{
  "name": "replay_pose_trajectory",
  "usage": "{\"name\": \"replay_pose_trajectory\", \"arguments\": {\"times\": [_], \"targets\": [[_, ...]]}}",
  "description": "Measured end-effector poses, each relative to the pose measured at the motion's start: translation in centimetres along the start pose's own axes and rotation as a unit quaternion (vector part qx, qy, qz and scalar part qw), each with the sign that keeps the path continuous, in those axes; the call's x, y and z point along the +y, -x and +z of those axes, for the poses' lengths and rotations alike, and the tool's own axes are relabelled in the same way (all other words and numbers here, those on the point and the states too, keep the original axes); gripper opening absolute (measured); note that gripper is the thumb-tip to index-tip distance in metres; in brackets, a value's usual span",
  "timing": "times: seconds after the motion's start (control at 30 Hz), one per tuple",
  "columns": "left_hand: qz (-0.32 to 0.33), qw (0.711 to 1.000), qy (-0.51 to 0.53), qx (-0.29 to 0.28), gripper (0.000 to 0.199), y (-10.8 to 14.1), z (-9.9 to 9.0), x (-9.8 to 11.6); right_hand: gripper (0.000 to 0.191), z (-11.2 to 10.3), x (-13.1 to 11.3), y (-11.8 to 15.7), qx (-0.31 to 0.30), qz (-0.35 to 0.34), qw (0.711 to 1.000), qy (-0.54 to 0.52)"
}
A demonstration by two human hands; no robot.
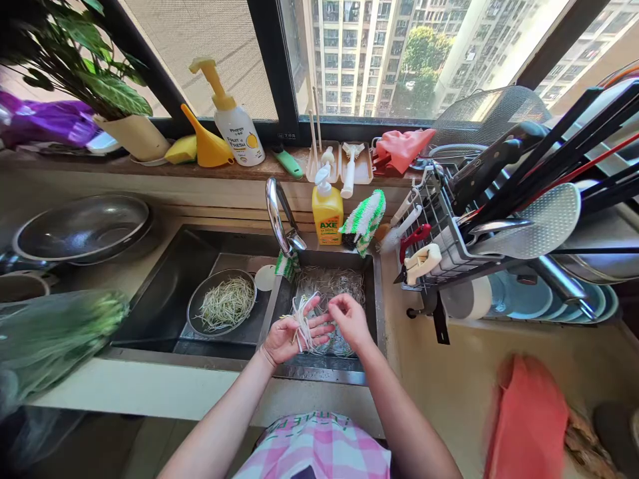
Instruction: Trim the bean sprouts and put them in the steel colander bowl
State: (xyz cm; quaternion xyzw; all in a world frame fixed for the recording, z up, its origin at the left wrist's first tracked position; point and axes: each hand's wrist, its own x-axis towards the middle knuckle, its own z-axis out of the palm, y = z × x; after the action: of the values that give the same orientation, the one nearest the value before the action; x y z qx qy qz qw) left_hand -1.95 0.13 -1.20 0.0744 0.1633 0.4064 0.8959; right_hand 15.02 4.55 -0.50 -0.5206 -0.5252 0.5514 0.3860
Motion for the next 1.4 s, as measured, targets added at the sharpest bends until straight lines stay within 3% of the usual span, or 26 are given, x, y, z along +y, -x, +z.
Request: {"name": "replay_pose_trajectory", "arguments": {"times": [0.1, 0.17, 0.23, 0.3, 0.4, 0.47, 0.53, 0.67, 0.97, 1.2, 1.4], "targets": [[0.029, 1.000, 0.000, 0.008, 0.071, 0.1, -0.2, 0.2, 0.021, -1.7, 1.5, -1.1, 0.047, -0.020, 0.999, 0.014], [0.059, 0.998, 0.003, 0.023, 0.070, 0.2, -0.5, 0.3, 0.018, -2.6, 2.9, -1.6, 0.021, -0.020, 0.993, 0.114], [0.088, 0.995, 0.007, 0.042, 0.066, 0.2, -0.6, 0.5, 0.012, -2.8, 3.7, -1.4, -0.003, -0.042, 0.970, 0.241], [0.110, 0.992, 0.012, 0.058, 0.059, 0.2, -0.7, 0.6, 0.011, -2.2, 3.7, -0.7, -0.020, -0.070, 0.954, 0.290], [0.137, 0.988, 0.020, 0.073, 0.049, -0.1, -0.5, 0.5, 0.013, -0.4, 2.3, 0.9, -0.092, -0.101, 0.967, 0.217], [0.150, 0.985, 0.019, 0.083, 0.045, -0.3, -0.3, 0.3, 0.020, 0.8, 1.2, 1.7, -0.156, -0.124, 0.962, 0.185], [0.156, 0.983, 0.012, 0.096, 0.041, -0.4, -0.1, 0.0, 0.019, 1.7, 0.6, 2.1, -0.179, -0.133, 0.957, 0.185], [0.166, 0.977, -0.011, 0.136, 0.031, -0.6, -0.3, -0.4, 0.005, 2.3, 0.7, 2.2, -0.161, -0.111, 0.965, 0.174], [0.162, 0.964, -0.041, 0.205, 0.019, -1.0, -0.4, -0.7, 0.011, 2.4, 1.1, 2.4, -0.136, -0.017, 0.987, 0.084], [0.180, 0.956, -0.033, 0.228, 0.020, -1.2, -0.3, -0.6, 0.012, 2.2, 1.8, 2.1, -0.130, -0.003, 0.986, 0.105], [0.177, 0.955, -0.039, 0.236, 0.021, -1.4, 0.1, -0.6, 0.009, 2.2, 1.4, 2.4, -0.133, -0.028, 0.990, 0.044]]}}
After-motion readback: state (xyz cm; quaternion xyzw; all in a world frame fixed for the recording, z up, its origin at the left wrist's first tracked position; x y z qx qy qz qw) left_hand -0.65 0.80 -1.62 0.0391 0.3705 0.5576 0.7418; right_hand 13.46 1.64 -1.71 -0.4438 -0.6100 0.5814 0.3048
